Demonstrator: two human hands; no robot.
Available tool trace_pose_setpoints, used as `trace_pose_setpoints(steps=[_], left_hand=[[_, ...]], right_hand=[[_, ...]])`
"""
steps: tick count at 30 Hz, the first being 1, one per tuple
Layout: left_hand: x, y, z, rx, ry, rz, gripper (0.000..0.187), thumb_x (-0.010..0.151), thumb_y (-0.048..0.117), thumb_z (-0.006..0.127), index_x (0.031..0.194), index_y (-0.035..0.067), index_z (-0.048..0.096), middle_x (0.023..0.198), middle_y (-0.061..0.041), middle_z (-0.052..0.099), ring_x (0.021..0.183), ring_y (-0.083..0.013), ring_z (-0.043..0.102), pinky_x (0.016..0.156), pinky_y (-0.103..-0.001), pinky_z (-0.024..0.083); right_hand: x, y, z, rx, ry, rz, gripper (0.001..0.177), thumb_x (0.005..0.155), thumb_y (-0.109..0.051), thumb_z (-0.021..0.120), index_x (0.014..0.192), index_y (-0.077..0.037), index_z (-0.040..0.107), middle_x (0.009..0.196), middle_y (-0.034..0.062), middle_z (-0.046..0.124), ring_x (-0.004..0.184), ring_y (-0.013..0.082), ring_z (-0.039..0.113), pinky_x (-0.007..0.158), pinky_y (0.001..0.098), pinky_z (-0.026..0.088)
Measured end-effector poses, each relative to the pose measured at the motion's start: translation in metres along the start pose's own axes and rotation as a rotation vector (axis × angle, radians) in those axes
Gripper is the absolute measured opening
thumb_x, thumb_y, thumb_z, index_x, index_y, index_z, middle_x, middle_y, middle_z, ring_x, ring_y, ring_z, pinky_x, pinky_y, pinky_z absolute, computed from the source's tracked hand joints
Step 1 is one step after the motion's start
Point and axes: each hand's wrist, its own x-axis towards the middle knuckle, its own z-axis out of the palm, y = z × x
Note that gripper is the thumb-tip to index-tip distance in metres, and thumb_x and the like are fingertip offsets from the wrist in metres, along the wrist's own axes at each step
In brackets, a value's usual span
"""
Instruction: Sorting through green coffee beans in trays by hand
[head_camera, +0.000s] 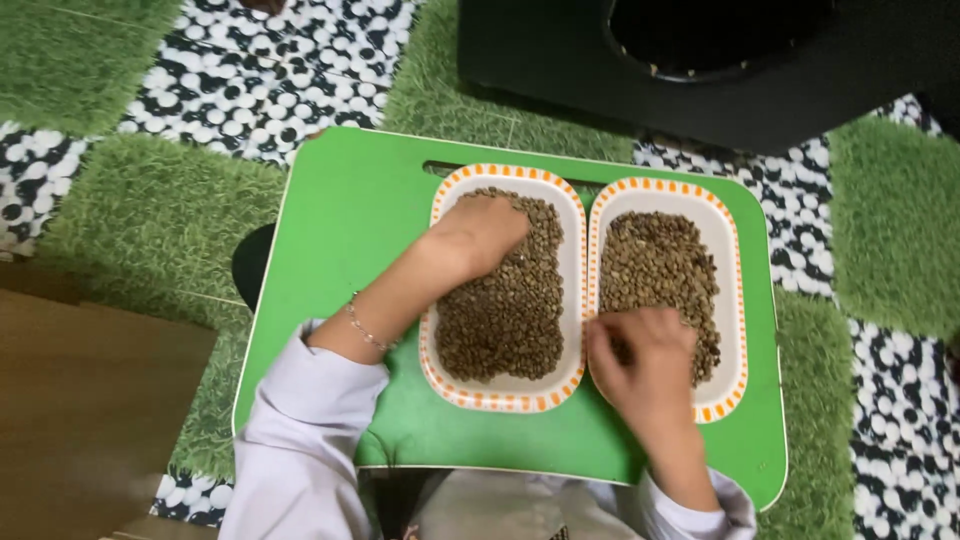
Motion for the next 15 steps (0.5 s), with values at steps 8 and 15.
trace_pose_setpoints(steps=[8,15], left_hand=[[-0.025,0.059,-0.084,-0.287,-0.242,-0.054,0.019,0.1,0.002,0.046,0.081,0.007,0.048,0.078,-0.005,0.048,0.072,-0.0146,0.055,0.064,-0.032,0.053],[0.02,0.122,-0.078,-0.554,-0.294,0.271,0.035,0.105,0.031,0.035,0.105,0.014,0.065,0.081,-0.004,0.056,0.06,-0.011,0.039,0.06,-0.029,0.044]], right_hand=[[-0.002,0.022,-0.013,-0.06,-0.015,0.187,0.016,0.093,-0.032,0.067,0.098,-0.019,0.076,0.097,0.0007,0.073,0.1,0.0282,0.058,0.085,0.0462,0.035],[-0.001,-0.011,0.006,0.089,-0.177,0.014,0.019,0.084,-0.04,0.076,0.091,-0.022,0.076,0.087,-0.0026,0.074,0.091,0.0245,0.059,0.085,0.0435,0.036]])
